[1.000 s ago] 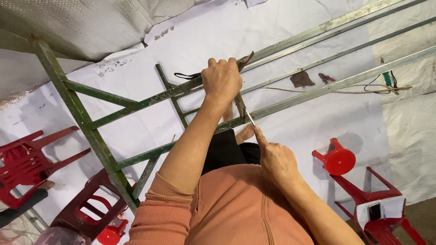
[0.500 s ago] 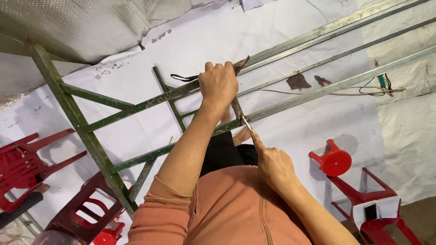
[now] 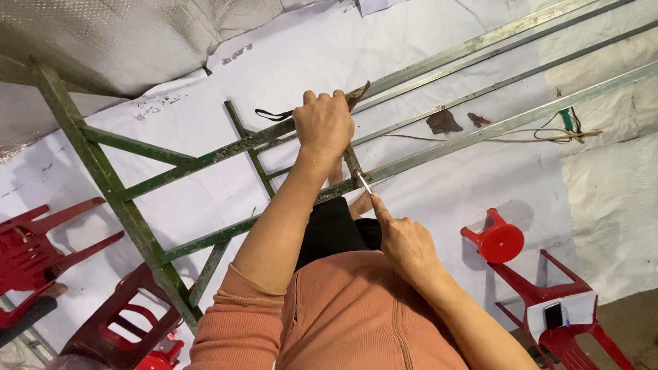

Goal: The person is working on the joints of a metal frame, using sandpaper to smooth surfaces, a screwdriver for prying or adjusting, and a tape measure for checking dimensions.

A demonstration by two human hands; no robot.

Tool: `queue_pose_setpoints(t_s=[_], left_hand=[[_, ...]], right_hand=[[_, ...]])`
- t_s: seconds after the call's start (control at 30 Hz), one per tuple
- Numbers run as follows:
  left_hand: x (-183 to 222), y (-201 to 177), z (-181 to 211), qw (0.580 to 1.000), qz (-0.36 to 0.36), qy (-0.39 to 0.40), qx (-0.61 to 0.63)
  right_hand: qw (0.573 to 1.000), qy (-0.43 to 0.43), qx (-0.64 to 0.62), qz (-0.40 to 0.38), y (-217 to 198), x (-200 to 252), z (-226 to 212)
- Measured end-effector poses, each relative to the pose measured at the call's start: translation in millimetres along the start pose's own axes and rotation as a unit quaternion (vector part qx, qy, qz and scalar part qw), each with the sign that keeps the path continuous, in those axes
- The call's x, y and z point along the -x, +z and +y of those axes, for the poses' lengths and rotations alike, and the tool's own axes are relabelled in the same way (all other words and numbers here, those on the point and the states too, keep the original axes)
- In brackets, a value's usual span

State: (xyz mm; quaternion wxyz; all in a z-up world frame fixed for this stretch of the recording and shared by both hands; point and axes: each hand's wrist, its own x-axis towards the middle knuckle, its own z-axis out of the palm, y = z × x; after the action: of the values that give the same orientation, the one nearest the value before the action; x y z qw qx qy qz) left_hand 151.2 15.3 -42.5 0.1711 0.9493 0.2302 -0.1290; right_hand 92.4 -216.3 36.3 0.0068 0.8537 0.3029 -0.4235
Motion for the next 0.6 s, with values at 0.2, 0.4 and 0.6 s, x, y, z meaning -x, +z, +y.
queue_pose_setpoints(t_s=[0.2, 0.4, 0.6], left_hand=[[-1.6, 6.8, -4.5, 1.000, -0.011, 0.001, -0.006], [10.4, -19.3, -25.6, 0.994, -0.026, -0.047, 0.098], [95.3, 3.7, -79.5, 0.964, 0.231, -0.061, 0.118]], right_hand=[[0.998, -0.010, -0.035, 0.060, 8.6, -24.8, -2.3], [0.997, -0.005, -0.012, 0.080, 0.2, -11.5, 15.2], [0.989, -0.008, 0.019, 0.146, -35.3, -13.9, 30.2]])
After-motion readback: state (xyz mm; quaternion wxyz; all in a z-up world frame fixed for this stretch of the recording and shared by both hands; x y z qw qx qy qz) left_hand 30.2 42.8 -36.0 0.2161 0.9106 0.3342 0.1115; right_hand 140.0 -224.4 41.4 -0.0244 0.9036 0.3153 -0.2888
